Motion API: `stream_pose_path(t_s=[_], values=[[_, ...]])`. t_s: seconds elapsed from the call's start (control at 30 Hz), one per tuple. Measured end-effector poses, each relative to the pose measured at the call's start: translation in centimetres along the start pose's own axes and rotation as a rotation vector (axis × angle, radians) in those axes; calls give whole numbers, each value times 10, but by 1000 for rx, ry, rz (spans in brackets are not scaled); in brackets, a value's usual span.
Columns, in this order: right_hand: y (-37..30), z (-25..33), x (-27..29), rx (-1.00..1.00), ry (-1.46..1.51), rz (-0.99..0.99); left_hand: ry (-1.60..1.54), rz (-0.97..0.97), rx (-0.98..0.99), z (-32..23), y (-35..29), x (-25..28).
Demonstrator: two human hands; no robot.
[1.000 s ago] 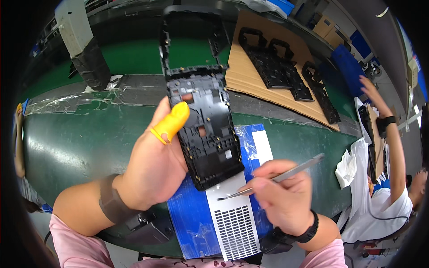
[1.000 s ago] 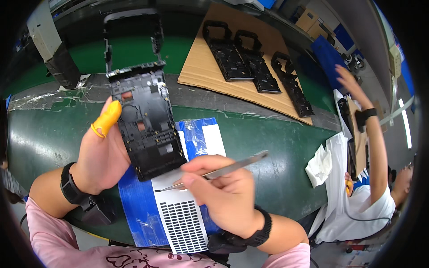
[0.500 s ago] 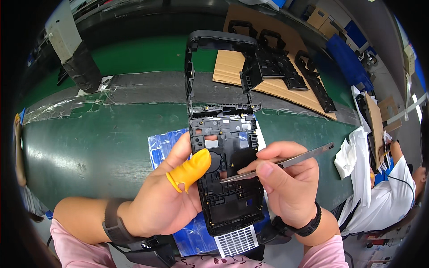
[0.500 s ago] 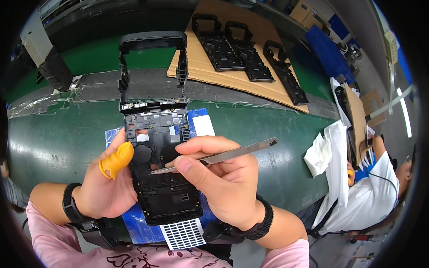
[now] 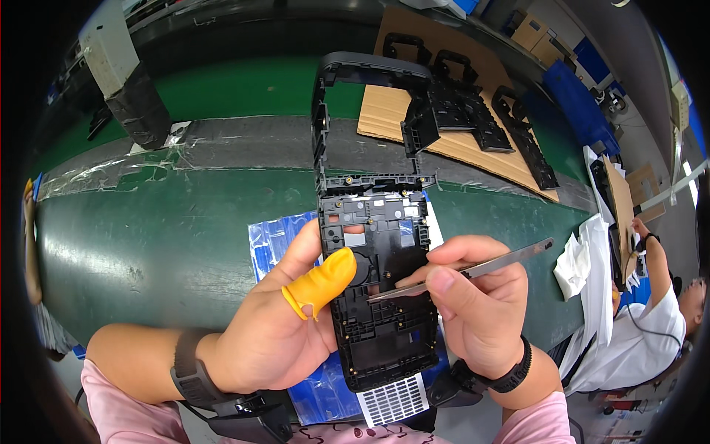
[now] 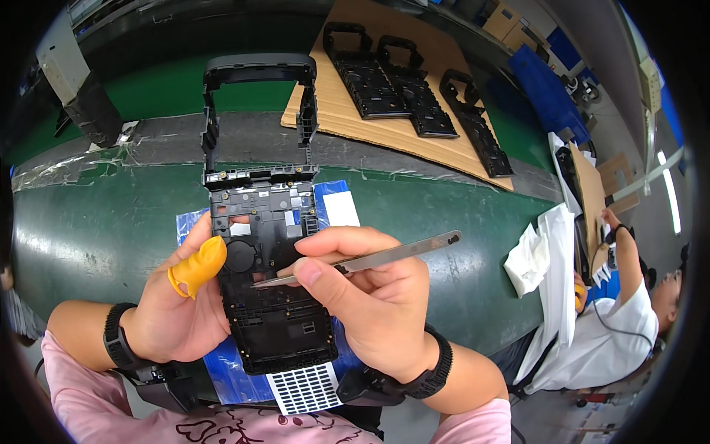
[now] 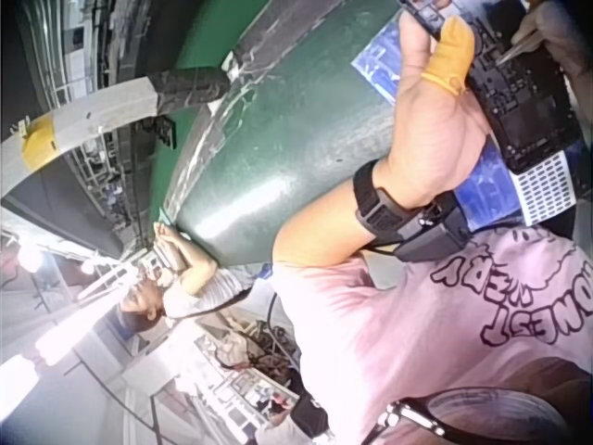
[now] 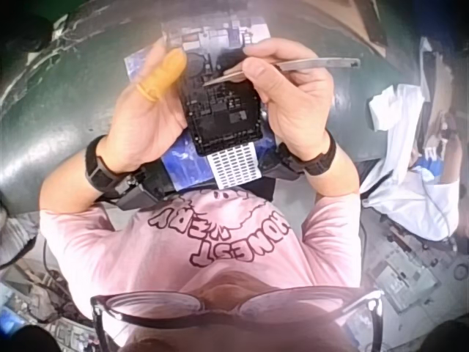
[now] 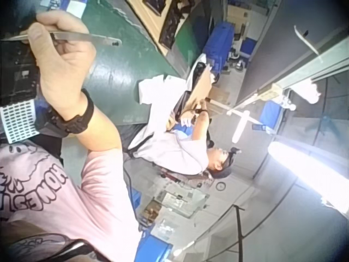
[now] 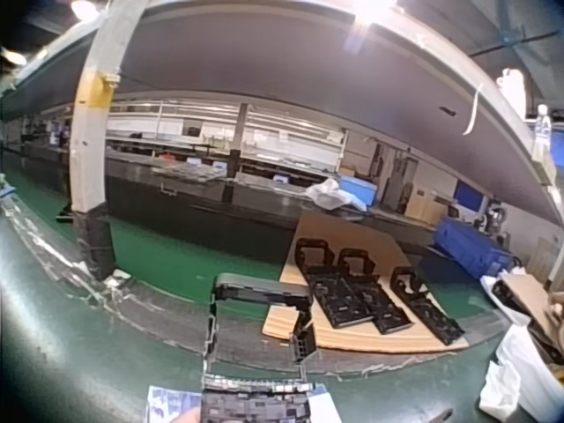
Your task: The recorder is assembling an electronic device component using tweezers and a stylus tool to place and secure small parts within a plastic housing.
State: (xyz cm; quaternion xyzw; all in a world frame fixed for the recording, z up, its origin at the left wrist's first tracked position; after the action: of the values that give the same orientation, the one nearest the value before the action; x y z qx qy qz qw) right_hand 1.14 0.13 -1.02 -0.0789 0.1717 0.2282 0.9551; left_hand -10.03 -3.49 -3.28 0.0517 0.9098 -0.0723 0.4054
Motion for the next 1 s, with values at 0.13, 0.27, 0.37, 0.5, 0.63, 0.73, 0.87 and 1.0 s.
stream_pose_path(t_s=[0.13, 0.27, 0.37, 0.5, 0.63, 0.73, 0.87, 1.0], values=[[1, -2, 0, -4, -1, -9, -61, -11, 3, 2, 1, 2], [2, -3, 0, -15, -4, -19, 15, 19, -66, 0, 2, 6], [2, -4, 3, -24, -38, -35, 168, -19, -97, 0, 3, 15], [1, 5, 12, -4, 13, -36, 187, -82, -164, -12, 7, 11], [8, 5, 18, 14, 65, -86, 312, -56, -221, -60, 76, 53], [6, 2, 12, 9, 40, -22, 522, -257, -445, -141, 158, 113], [10, 0, 14, -7, 52, -22, 1457, -789, -891, -242, 185, 106], [10, 2, 16, -2, 27, -88, 2023, -259, -371, -143, 277, 31]])
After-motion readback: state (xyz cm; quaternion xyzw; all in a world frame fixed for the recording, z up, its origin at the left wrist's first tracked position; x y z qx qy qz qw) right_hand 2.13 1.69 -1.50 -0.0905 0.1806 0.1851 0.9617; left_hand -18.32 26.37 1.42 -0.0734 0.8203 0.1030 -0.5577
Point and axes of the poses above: each hand's wrist, its own y-axis towards the middle knuckle, its own x-axis out of the back of the hand, z = x × y, the point moved 9 cm from there along y, towards the middle knuckle, and after that the axes turned 10 degrees about -x, right-handed, at the moved point
